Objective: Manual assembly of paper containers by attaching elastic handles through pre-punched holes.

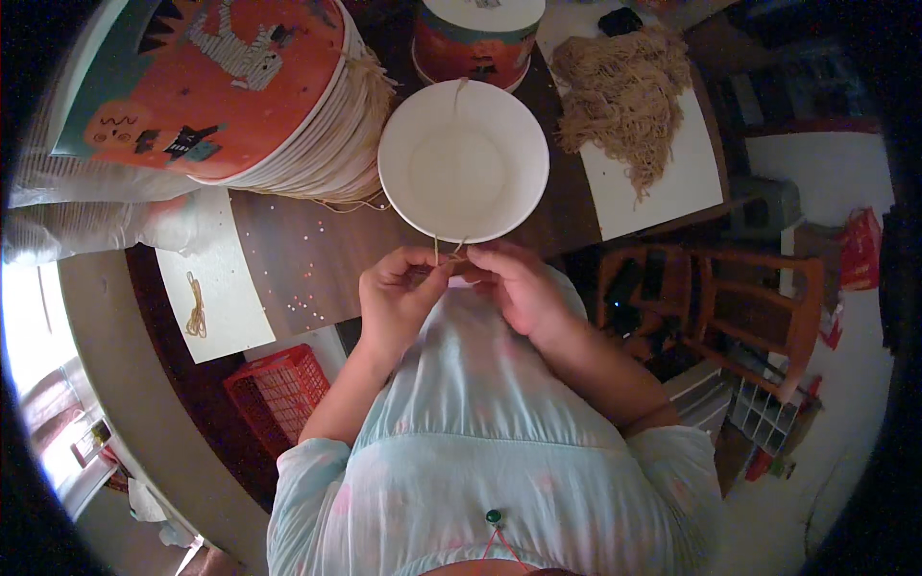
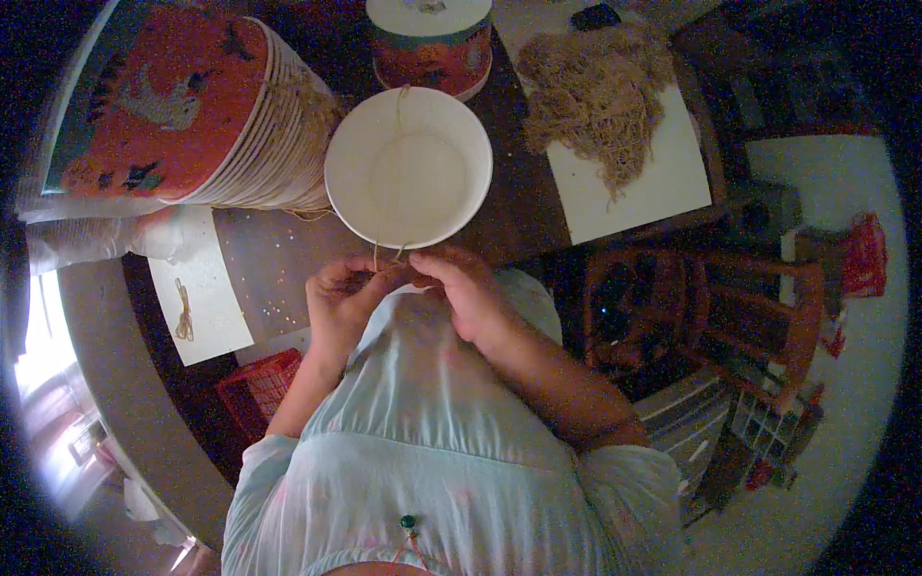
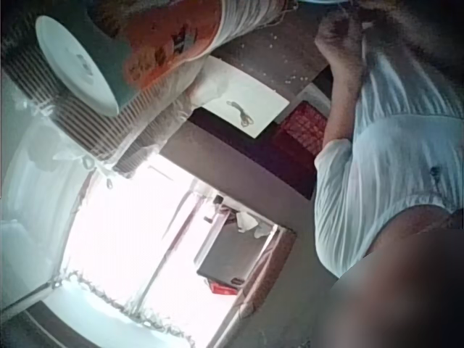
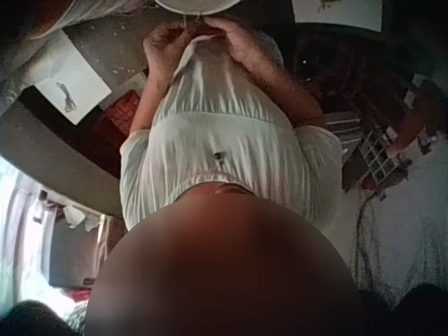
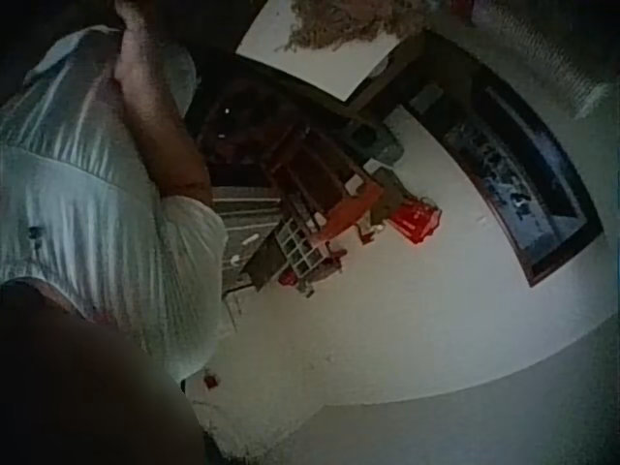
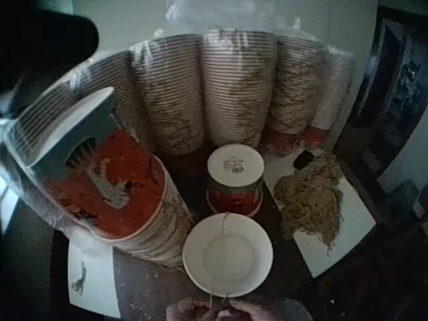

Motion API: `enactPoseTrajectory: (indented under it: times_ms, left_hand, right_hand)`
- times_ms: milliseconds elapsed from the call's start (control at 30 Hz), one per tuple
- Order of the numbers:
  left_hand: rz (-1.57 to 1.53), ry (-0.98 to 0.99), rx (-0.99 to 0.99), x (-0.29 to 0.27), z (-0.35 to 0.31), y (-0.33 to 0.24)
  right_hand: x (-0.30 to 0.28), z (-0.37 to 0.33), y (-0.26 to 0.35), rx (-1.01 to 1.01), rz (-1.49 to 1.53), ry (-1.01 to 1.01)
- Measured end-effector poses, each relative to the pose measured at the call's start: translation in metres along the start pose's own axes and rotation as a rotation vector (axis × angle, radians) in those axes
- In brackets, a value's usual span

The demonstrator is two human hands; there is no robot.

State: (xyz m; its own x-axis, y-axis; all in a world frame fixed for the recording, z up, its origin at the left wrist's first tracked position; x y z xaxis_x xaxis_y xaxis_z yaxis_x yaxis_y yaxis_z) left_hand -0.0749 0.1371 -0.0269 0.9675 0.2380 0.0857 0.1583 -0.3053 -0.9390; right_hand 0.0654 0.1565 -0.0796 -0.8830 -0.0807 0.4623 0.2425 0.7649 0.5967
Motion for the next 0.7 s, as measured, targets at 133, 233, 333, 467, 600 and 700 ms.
enactPoseTrajectory:
  times_ms: [133,233,333,467,600,700]
  left_hand:
    - [-0.061,0.013,-0.006,0.005,0.001,0.000]
    - [0.036,-0.015,-0.012,0.003,0.000,-0.003]
    - [0.069,-0.032,-0.024,-0.002,0.002,-0.002]
    - [0.100,-0.056,0.009,-0.002,0.002,-0.008]
    - [0.105,-0.074,-0.016,-0.001,0.002,-0.006]
    - [0.098,-0.025,-0.035,0.004,0.002,-0.010]
  right_hand:
    - [-0.004,0.007,0.008,-0.186,-0.125,0.034]
    - [-0.008,0.006,0.027,-0.395,-0.354,-0.041]
    - [-0.009,-0.004,0.049,-0.443,-0.590,-0.127]
    - [-0.003,-0.009,0.054,-0.435,-0.777,-0.144]
    - [0.016,-0.025,0.081,-0.891,-1.360,-0.286]
    - [0.024,-0.036,0.089,-1.088,-1.591,-0.432]
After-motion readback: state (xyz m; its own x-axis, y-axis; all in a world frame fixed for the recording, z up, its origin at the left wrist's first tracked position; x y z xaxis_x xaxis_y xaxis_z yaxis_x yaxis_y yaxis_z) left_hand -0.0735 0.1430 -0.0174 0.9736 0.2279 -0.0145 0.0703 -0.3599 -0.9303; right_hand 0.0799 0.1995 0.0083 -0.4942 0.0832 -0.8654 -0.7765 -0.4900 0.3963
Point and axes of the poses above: each hand's wrist, its own z-axis towards the middle knuckle, its own x-axis out of the palm, y = z × x, the point moved 8 cm from there along z, towards the middle knuckle, and after that the axes turned 4 degrees about -x, right-handed, at the moved point
